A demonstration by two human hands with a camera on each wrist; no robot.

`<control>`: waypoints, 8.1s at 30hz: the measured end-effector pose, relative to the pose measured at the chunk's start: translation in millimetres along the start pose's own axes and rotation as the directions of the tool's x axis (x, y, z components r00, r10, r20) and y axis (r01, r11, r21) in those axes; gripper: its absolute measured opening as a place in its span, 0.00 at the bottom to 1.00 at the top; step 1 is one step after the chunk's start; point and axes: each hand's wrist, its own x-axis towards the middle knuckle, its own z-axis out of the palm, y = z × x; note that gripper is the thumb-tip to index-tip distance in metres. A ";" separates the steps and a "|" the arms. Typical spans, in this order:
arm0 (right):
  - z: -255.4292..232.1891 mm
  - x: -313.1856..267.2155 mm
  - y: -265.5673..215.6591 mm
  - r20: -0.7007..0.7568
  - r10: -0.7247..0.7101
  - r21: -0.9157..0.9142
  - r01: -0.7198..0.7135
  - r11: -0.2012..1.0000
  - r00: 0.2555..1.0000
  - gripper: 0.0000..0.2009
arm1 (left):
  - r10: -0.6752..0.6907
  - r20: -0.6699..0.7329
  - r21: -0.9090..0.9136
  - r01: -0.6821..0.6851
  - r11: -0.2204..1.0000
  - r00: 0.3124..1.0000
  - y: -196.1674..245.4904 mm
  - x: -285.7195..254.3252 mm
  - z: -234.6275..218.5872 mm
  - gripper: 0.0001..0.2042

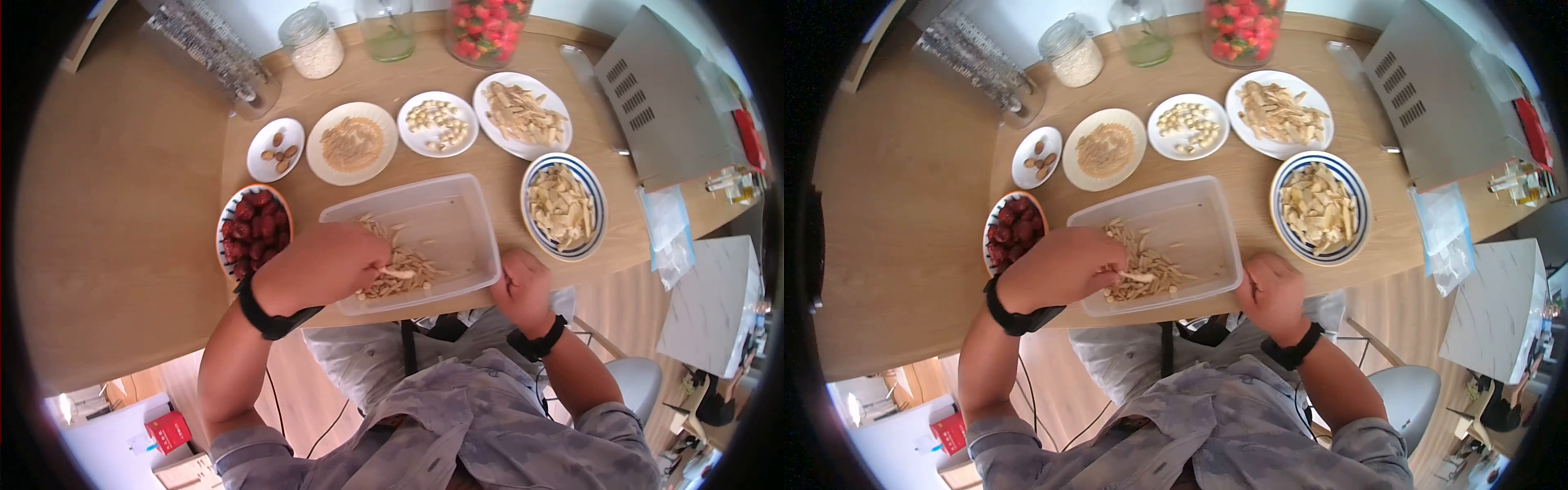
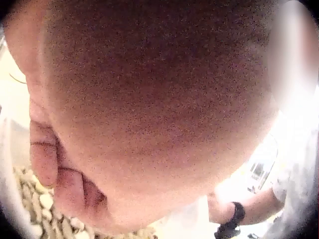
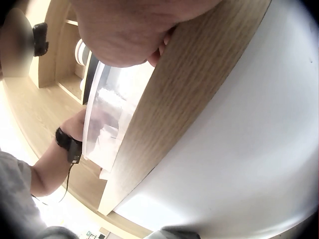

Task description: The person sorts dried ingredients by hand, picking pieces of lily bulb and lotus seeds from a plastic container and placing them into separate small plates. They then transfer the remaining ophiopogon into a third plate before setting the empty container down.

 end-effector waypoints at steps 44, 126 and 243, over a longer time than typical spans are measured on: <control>-30.7 52.1 -80.6 0.178 -0.075 0.316 0.015 0.949 0.981 0.05 | -0.416 -0.741 -0.560 -0.143 0.816 0.527 -44.6 -16.1 97.1 0.12; 59.1 120.0 -78.1 0.828 0.010 -0.054 0.062 0.997 0.560 0.09 | -0.409 -0.721 -0.673 -0.427 0.604 0.559 -46.8 12.8 135.2 0.16; 41.2 121.8 -86.0 0.666 0.030 -0.246 0.182 0.952 0.745 0.11 | -0.427 -0.713 -0.692 -0.459 0.558 0.556 -47.1 15.2 136.4 0.18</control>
